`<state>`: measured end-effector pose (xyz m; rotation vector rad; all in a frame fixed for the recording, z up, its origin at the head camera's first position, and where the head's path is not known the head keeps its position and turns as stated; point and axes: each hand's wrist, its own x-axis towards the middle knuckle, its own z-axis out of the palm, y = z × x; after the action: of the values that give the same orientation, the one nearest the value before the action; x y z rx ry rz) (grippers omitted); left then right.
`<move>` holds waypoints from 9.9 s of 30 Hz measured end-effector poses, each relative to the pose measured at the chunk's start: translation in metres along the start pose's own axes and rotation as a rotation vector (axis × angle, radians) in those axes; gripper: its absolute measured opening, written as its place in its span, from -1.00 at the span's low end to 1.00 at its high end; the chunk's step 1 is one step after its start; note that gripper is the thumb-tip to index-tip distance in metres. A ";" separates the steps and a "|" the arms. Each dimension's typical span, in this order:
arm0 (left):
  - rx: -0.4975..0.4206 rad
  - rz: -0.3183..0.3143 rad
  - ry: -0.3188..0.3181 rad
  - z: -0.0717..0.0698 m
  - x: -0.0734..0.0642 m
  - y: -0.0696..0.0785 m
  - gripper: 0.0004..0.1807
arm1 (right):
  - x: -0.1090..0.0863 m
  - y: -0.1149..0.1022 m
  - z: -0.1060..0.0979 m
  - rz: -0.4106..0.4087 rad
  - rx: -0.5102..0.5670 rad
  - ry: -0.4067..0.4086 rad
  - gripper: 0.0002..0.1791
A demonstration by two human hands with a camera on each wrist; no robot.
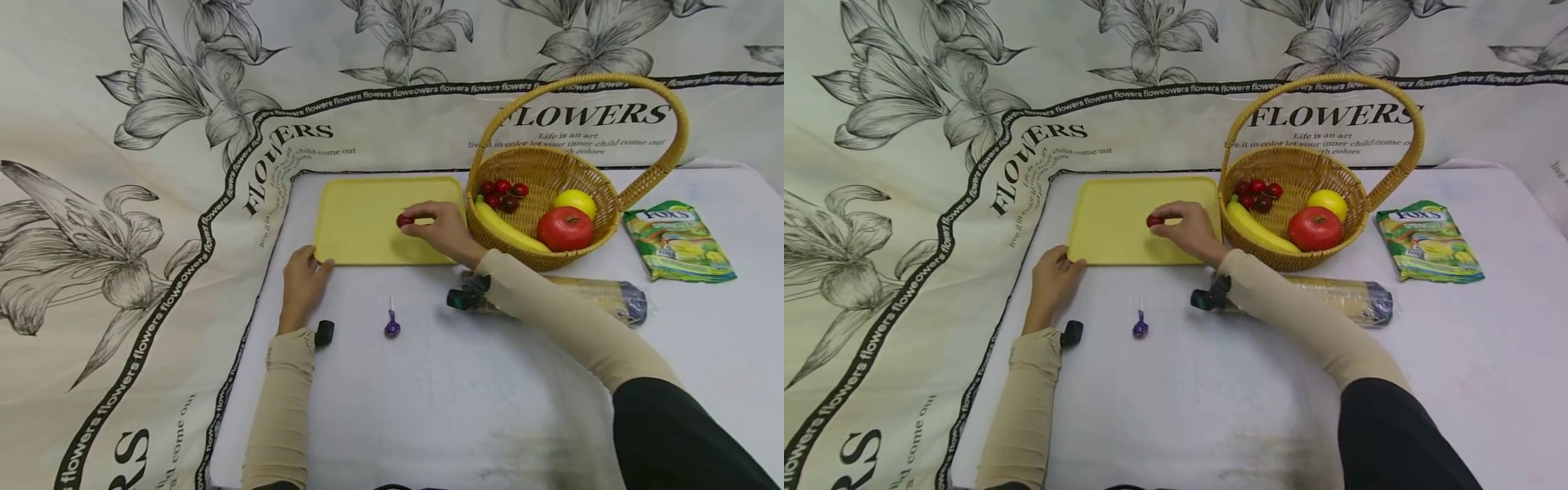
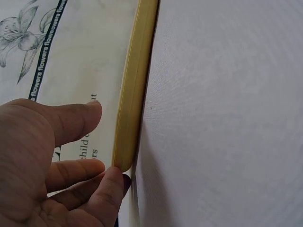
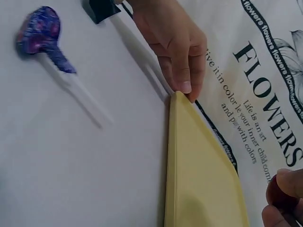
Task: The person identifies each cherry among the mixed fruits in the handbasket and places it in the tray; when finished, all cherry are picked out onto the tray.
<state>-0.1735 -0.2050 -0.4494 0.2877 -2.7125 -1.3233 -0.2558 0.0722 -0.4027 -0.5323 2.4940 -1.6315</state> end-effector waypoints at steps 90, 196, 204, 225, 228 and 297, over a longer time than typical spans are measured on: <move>-0.028 0.003 -0.032 -0.003 0.003 -0.006 -0.36 | -0.031 -0.016 -0.140 0.034 -0.250 0.119 -0.54; -0.039 0.014 -0.047 -0.003 0.005 -0.007 -0.34 | -0.011 0.013 -0.144 0.103 -0.033 0.080 -0.53; -0.060 0.003 -0.048 0.001 0.006 -0.005 -0.32 | -0.002 -0.001 -0.069 -0.054 0.129 -0.031 -0.68; -0.028 -0.001 -0.044 0.001 0.006 -0.004 -0.31 | 0.053 0.045 0.020 0.111 -0.057 0.042 -0.65; -0.025 -0.002 -0.039 0.000 0.006 -0.004 -0.32 | 0.056 0.049 0.024 0.110 -0.071 0.041 -0.67; -0.062 -0.029 -0.052 0.001 0.004 -0.004 -0.31 | -0.018 -0.006 -0.136 0.067 -0.138 -0.008 -0.57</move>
<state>-0.1775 -0.2076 -0.4531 0.2925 -2.7129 -1.4395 -0.2763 0.1938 -0.3426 -0.4628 2.6022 -1.4387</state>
